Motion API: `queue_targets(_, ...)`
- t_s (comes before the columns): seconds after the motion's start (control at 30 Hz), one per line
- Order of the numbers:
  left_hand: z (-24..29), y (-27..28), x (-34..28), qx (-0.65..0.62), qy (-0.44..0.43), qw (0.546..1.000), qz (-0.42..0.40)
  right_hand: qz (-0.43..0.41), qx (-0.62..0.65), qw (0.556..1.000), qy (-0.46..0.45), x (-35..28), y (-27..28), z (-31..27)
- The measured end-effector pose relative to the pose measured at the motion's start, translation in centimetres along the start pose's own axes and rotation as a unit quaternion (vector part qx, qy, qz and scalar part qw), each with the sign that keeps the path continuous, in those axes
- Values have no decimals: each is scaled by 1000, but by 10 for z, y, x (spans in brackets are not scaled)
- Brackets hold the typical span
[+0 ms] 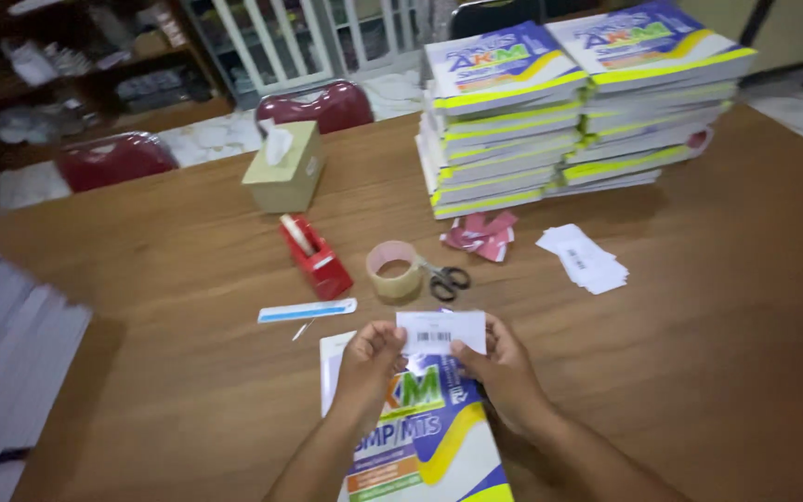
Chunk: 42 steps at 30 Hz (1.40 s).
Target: Cutting a barcode label with scissors and taping it onto the front cover of a book.
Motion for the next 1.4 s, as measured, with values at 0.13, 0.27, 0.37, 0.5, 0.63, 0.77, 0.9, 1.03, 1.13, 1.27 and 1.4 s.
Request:
queue_targets(0.13, 8, 36, -28, 131, 1, 990, 44, -19, 4, 999, 29, 4, -3, 13)
queue_targets(0.27, -5, 79, -29, 124, -60, 990, 26, -62, -108, 990, 61, 16, -5, 26)
queue_targets(0.37, -1, 81, -37, 133, -78, 988, -22, -142, -190, 969, 68, 22, -24, 29)
queue_targets(0.5, 31, 60, -47, 275, 21, 958, -77, -143, -323, 933, 76, 40, -61, 2)
queue_targets(0.63, 18, 77, -38, 270, 7, 963, -23, 56, -478, 845, 232, 88, -40, -20)
queue_targets(0.77, 6, 85, -35, 209, -45, 977, 18, 67, -548, 796, 247, 119, -19, -19)
queue_targets(0.9, 10, 81, -33, 224, -4, 974, 27, 68, -603, 772, 192, 116, -20, -30)
queue_targets(1.03, 1, 85, -35, 215, -96, 972, 20, 70, -670, 730, 116, 110, -12, -45)
queue_targets(1.13, 10, 80, -41, 290, -103, 951, 33, 64, -695, 712, 80, 108, -1, -44)
queue_targets(1.27, 15, 75, -46, 294, -175, 939, 15, 87, -666, 736, 88, 110, 26, -34)
queue_targets(1.4, 8, 77, -49, 215, -198, 956, 21, 113, -499, 853, 100, 88, 37, -37)
Point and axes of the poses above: each hand's wrist, its own x-axis towards the middle knuckle, its own y-axis out of the back of the hand, z = x × y, the point moved 3 cm from there along x, towards the middle knuckle, and after that the axes turned 2 degrees about -y, right-handed, at the moved point
